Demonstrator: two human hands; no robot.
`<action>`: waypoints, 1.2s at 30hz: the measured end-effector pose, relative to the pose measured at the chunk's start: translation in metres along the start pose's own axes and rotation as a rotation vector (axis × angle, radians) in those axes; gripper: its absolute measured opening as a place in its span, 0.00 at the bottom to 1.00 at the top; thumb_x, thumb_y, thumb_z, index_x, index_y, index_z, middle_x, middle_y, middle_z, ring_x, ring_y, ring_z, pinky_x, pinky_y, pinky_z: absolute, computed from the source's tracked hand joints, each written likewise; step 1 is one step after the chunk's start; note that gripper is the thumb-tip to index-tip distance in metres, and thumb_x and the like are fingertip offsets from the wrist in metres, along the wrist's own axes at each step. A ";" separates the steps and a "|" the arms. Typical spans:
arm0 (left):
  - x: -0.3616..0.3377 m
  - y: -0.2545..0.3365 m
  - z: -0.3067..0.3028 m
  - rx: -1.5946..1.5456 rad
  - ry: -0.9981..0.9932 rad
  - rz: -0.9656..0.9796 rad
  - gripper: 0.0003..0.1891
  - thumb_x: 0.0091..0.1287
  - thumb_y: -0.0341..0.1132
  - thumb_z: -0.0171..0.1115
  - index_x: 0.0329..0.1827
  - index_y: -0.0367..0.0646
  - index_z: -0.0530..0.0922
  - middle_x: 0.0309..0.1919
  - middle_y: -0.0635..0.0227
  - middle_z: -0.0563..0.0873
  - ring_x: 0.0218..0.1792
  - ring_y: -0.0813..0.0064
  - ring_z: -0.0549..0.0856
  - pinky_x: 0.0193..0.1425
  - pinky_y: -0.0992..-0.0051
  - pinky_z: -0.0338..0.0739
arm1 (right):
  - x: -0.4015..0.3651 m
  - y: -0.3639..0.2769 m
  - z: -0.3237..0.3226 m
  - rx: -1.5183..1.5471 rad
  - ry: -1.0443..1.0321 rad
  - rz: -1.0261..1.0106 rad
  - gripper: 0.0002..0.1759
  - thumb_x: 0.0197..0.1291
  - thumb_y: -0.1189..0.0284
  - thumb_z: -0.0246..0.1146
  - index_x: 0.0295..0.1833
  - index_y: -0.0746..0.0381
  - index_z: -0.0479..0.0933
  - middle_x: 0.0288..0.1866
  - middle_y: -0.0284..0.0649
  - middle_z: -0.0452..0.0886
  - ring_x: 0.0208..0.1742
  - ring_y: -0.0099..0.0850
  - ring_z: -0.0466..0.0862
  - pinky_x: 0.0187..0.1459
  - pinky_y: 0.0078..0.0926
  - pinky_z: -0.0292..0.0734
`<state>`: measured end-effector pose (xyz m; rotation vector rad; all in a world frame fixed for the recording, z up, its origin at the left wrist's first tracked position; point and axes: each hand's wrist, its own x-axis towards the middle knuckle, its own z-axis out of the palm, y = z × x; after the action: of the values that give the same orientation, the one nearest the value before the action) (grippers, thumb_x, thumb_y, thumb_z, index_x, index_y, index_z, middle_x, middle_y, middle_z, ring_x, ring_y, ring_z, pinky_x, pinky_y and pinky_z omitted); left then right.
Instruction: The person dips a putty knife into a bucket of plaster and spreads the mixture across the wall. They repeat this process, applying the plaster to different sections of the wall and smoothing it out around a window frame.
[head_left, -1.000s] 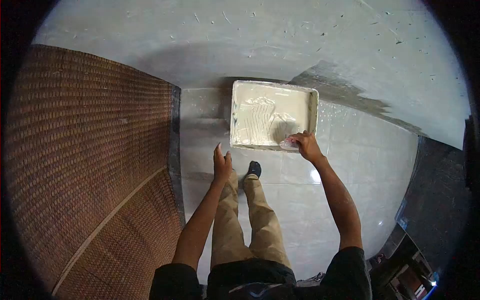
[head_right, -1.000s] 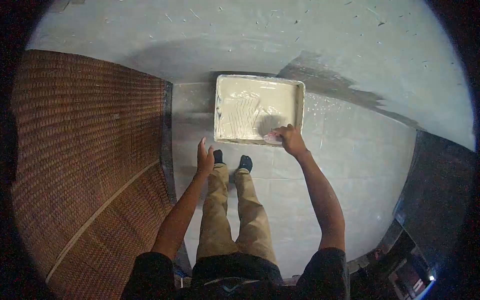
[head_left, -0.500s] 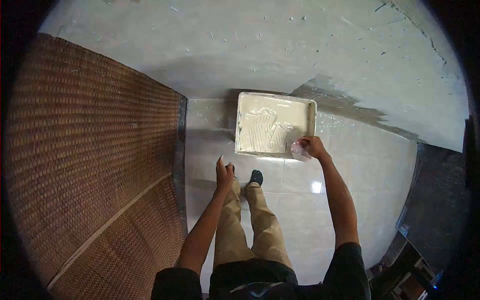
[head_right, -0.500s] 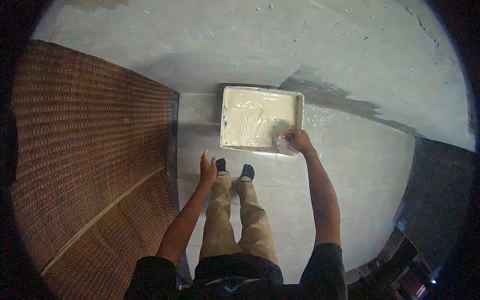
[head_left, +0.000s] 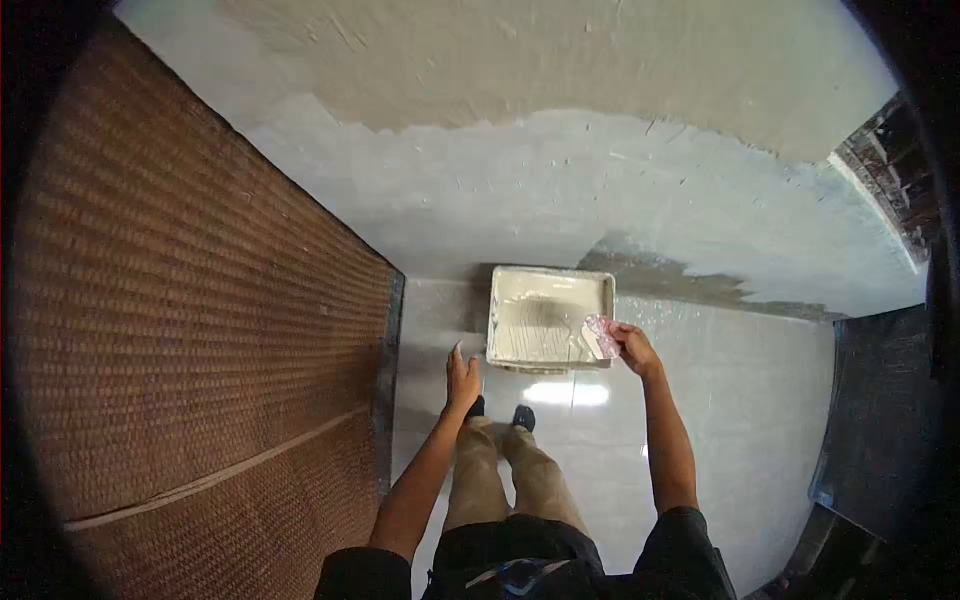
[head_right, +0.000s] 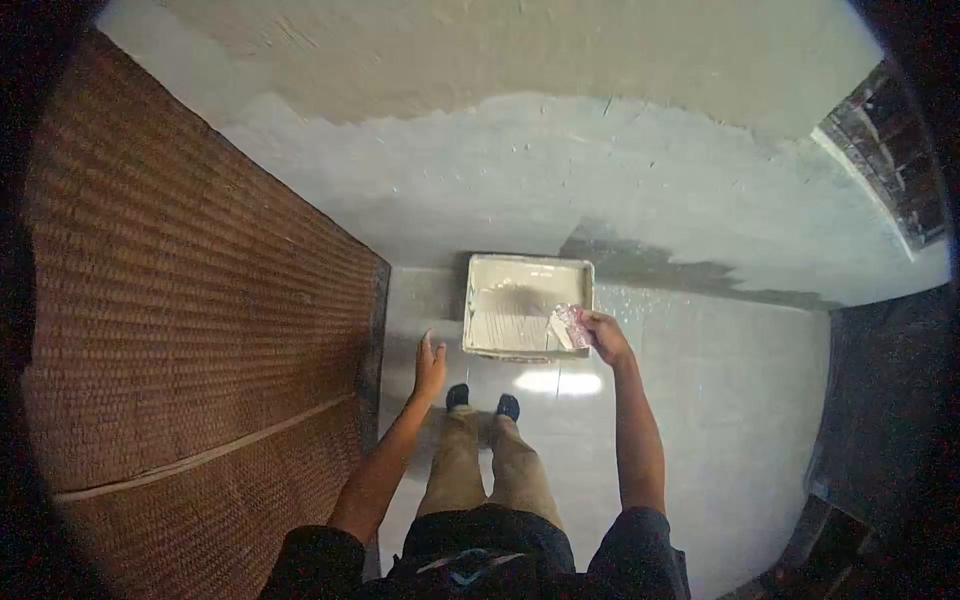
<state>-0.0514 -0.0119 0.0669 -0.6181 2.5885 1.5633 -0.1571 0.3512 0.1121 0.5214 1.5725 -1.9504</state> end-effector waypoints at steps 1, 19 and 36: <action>0.003 0.011 -0.007 -0.018 0.001 0.007 0.27 0.72 0.39 0.51 0.70 0.33 0.61 0.67 0.44 0.67 0.68 0.46 0.66 0.72 0.57 0.59 | -0.003 -0.002 0.007 0.111 -0.029 -0.046 0.17 0.69 0.70 0.57 0.58 0.70 0.76 0.51 0.37 0.82 0.49 0.26 0.82 0.52 0.25 0.78; 0.096 0.127 -0.189 -0.172 0.272 0.321 0.25 0.73 0.37 0.51 0.70 0.36 0.63 0.68 0.51 0.69 0.70 0.54 0.66 0.73 0.61 0.59 | -0.089 -0.217 0.251 0.344 -0.465 -0.762 0.17 0.66 0.75 0.62 0.59 0.61 0.71 0.45 0.31 0.80 0.43 0.22 0.77 0.46 0.25 0.73; 0.184 0.241 -0.392 -0.161 0.402 0.812 0.25 0.72 0.35 0.51 0.71 0.38 0.62 0.68 0.51 0.68 0.70 0.54 0.66 0.73 0.61 0.59 | -0.093 -0.240 0.467 0.365 -0.102 -0.961 0.10 0.63 0.75 0.65 0.48 0.67 0.80 0.42 0.35 0.81 0.41 0.23 0.79 0.43 0.26 0.82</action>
<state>-0.2466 -0.3077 0.4131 0.2008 3.2811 2.0233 -0.2175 -0.0504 0.4571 -0.2880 1.5358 -2.9331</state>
